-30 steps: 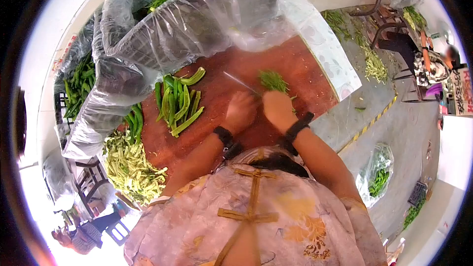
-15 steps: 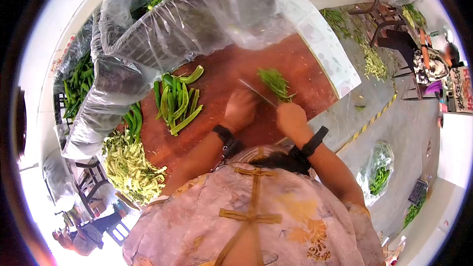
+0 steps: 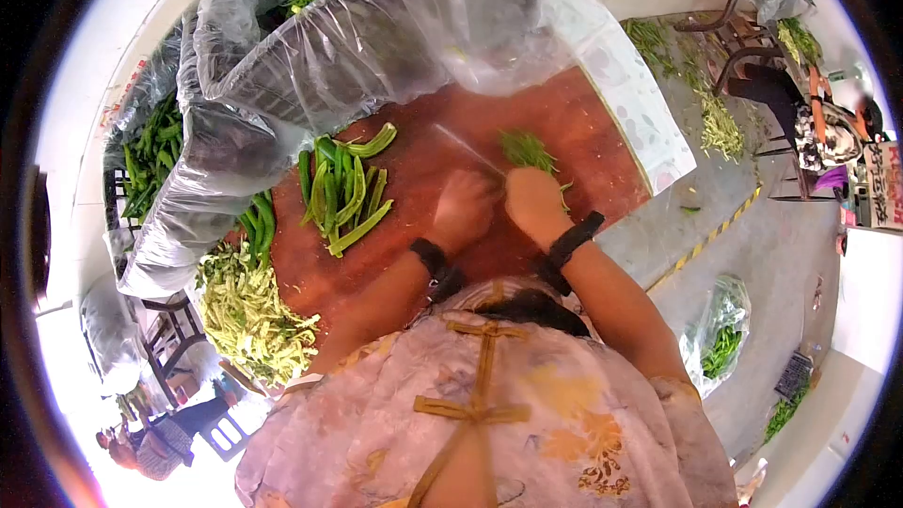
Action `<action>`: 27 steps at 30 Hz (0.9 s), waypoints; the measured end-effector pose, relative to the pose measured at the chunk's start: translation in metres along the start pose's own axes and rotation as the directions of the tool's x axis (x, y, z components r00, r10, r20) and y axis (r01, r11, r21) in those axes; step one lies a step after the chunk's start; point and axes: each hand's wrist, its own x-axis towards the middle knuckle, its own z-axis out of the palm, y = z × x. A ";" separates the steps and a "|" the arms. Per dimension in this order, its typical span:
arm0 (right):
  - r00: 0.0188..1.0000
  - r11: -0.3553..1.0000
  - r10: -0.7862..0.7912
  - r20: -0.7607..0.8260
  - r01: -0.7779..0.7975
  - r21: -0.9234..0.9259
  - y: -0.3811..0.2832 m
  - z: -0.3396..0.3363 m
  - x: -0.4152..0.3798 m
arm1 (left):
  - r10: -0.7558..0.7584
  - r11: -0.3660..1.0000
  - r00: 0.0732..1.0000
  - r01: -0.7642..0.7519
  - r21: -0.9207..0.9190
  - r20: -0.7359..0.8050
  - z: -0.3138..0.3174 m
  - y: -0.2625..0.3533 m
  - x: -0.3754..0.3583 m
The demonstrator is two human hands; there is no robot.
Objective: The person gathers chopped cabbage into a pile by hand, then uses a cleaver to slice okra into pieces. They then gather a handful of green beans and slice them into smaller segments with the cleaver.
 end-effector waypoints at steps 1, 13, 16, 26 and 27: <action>0.999 0.999 0.038 -0.023 -0.038 0.002 0.001 -0.004 -0.002 | -0.010 1.000 1.000 0.010 0.001 -0.013 0.002 0.001 0.000; 0.997 0.995 0.063 0.042 -0.059 -0.077 0.007 -0.021 -0.052 | -0.046 0.999 0.999 0.046 0.023 0.018 0.001 0.004 -0.002; 0.996 0.997 0.052 0.077 -0.048 -0.054 0.007 -0.021 -0.050 | -0.032 0.999 0.999 0.032 0.029 0.007 0.000 0.003 -0.003; 0.999 0.999 -0.033 -0.024 0.033 0.028 -0.008 0.002 0.006 | -0.002 1.000 0.999 0.001 -0.025 -0.042 -0.001 0.000 -0.002; 1.000 0.999 -0.018 -0.025 0.019 0.039 -0.009 0.002 0.007 | 0.003 1.000 0.999 -0.004 -0.021 -0.040 0.002 -0.001 -0.003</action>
